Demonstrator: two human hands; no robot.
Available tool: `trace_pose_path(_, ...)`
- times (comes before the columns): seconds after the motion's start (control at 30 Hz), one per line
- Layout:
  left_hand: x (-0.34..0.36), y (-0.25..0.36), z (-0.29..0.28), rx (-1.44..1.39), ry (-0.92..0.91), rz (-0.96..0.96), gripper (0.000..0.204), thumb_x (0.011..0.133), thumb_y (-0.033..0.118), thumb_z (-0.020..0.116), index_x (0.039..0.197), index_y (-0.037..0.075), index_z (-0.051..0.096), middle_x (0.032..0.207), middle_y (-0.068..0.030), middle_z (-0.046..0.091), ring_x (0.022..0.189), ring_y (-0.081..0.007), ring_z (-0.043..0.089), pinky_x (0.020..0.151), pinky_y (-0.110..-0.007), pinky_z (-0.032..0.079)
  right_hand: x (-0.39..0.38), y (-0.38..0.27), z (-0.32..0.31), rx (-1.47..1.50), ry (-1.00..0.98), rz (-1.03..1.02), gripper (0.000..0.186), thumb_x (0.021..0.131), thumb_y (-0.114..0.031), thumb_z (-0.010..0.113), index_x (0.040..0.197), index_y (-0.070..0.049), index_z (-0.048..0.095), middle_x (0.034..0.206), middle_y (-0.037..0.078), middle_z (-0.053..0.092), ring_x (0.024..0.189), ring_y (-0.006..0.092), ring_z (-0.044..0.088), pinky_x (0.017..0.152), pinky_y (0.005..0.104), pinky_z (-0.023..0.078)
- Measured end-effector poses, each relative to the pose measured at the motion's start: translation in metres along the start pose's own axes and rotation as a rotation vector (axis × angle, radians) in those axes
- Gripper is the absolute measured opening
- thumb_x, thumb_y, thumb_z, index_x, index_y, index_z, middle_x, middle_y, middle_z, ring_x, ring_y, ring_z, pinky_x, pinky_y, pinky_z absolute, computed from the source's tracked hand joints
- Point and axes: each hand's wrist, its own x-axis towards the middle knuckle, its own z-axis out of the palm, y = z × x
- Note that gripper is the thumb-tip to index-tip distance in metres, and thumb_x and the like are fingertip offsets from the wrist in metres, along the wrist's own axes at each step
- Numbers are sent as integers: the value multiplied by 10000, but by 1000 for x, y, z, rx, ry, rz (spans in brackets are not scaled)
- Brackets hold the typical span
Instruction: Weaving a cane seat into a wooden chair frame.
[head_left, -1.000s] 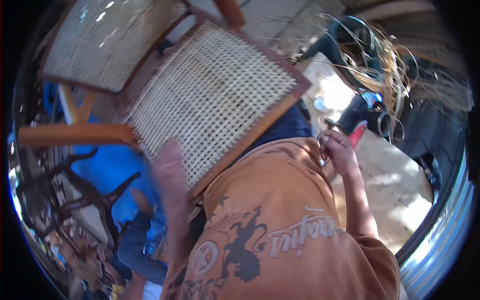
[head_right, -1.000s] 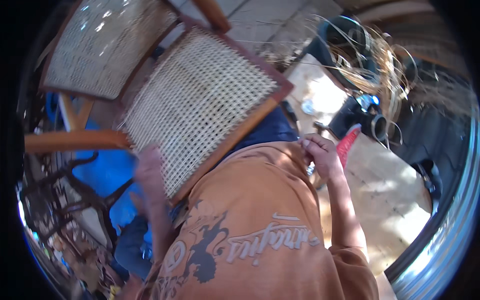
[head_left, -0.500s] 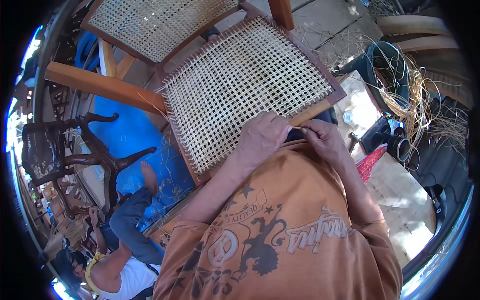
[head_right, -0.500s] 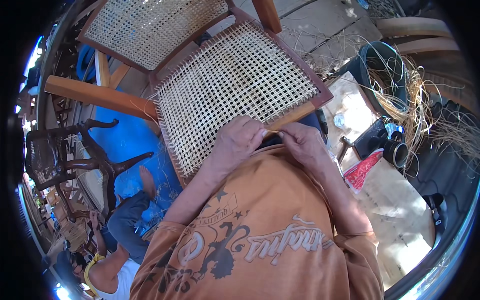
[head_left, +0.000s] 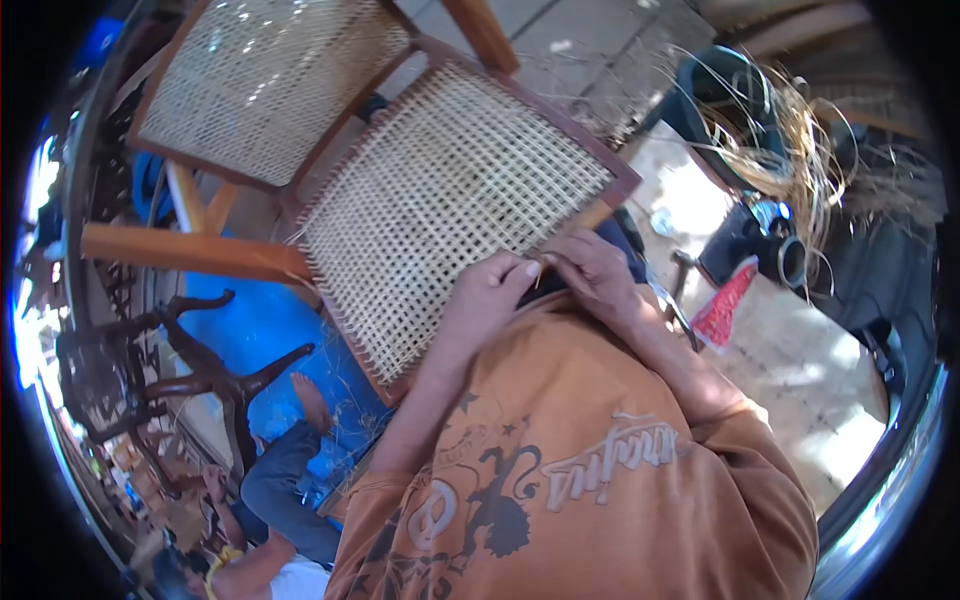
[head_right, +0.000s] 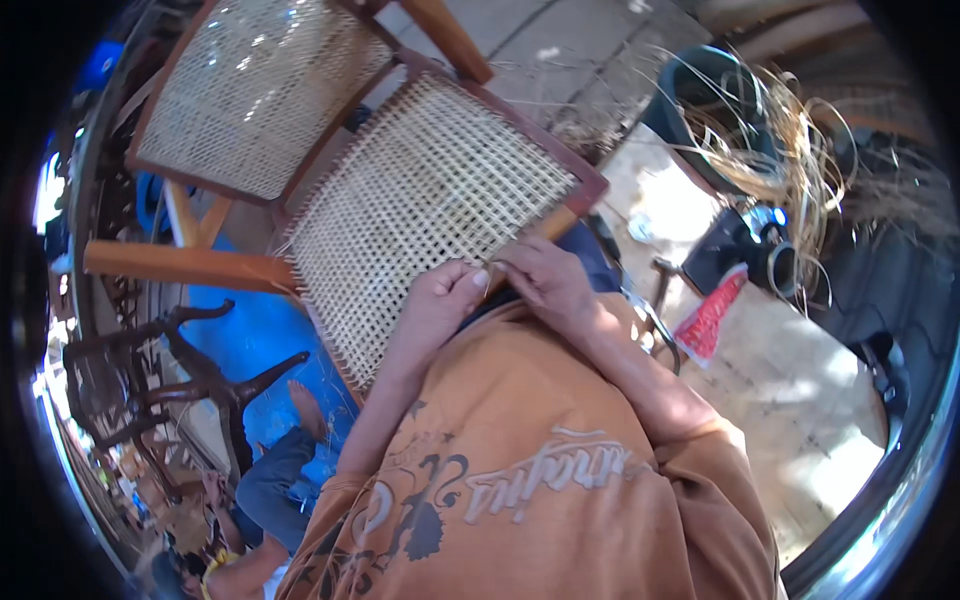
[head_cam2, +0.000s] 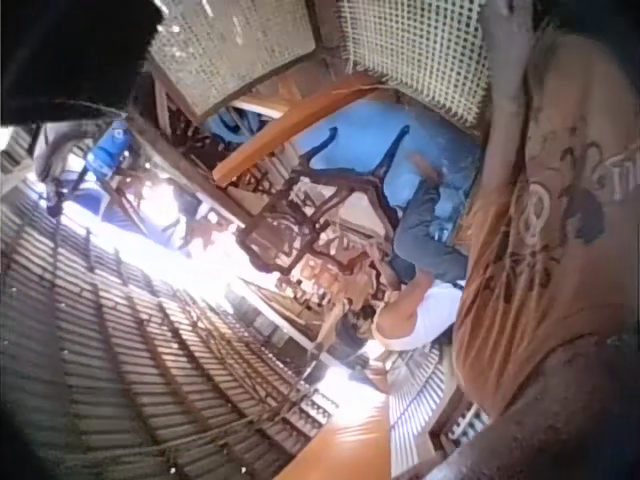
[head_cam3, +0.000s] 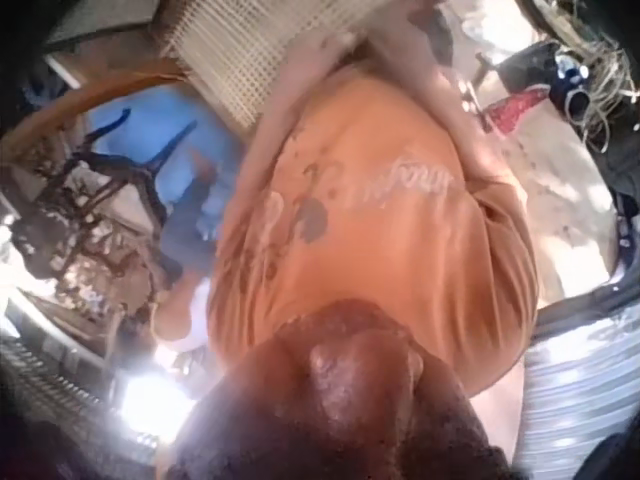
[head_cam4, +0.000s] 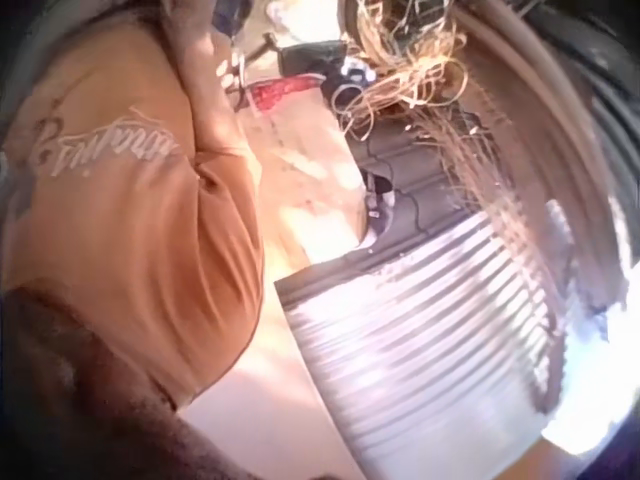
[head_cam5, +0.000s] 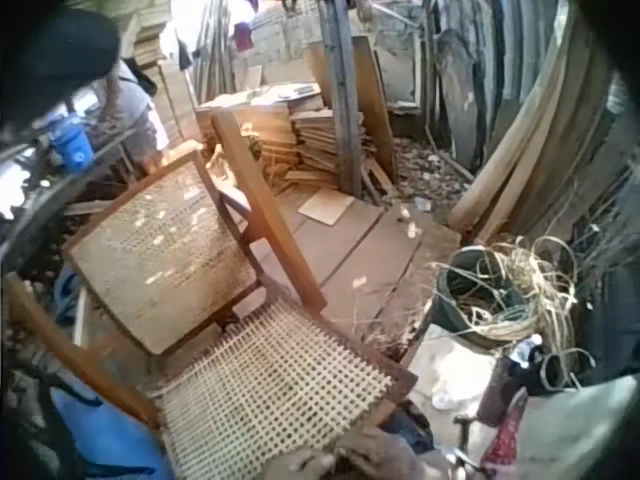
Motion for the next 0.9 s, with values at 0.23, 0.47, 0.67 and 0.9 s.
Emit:
trace_pose_path(0.23, 12, 1, 5, -173, -189, -61, 201, 960, 203, 562, 842, 55, 631, 698, 38, 559, 601, -21, 473, 536, -166, 378, -4, 4, -4, 211, -154, 105, 227, 921, -153, 598, 1117, -41, 618, 969, 156, 650, 892, 337, 649, 774, 376, 523)
trace_pose_path(0.47, 15, -4, 21, -348, -150, -76, 212, 972, 156, 532, 824, 35, 623, 740, 16, 570, 629, -21, 463, 548, -182, 388, -15, -5, -15, 253, -266, 324, 516, 859, -305, 678, 1289, -51, 547, 1190, 182, 621, 1064, 302, 631, 921, 380, 496)
trace_pose_path(0.67, 2, -5, 12, 216, 57, 268, 194, 959, 200, 577, 900, 17, 603, 749, -42, 581, 653, -98, 536, 622, -262, 465, -9, -9, -5, 319, -218, 499, 283, 862, -119, 684, 1124, -21, 641, 951, 133, 708, 863, 181, 682, 800, 314, 526)
trace_pose_path(0.9, -3, -6, -1, 573, 188, 731, 169, 902, 211, 635, 861, 48, 615, 739, -124, 547, 678, -300, 569, 606, -386, 477, -10, -16, -2, 190, -294, 449, 174, 857, -120, 666, 988, -7, 680, 836, 152, 693, 739, 215, 678, 691, 329, 524)
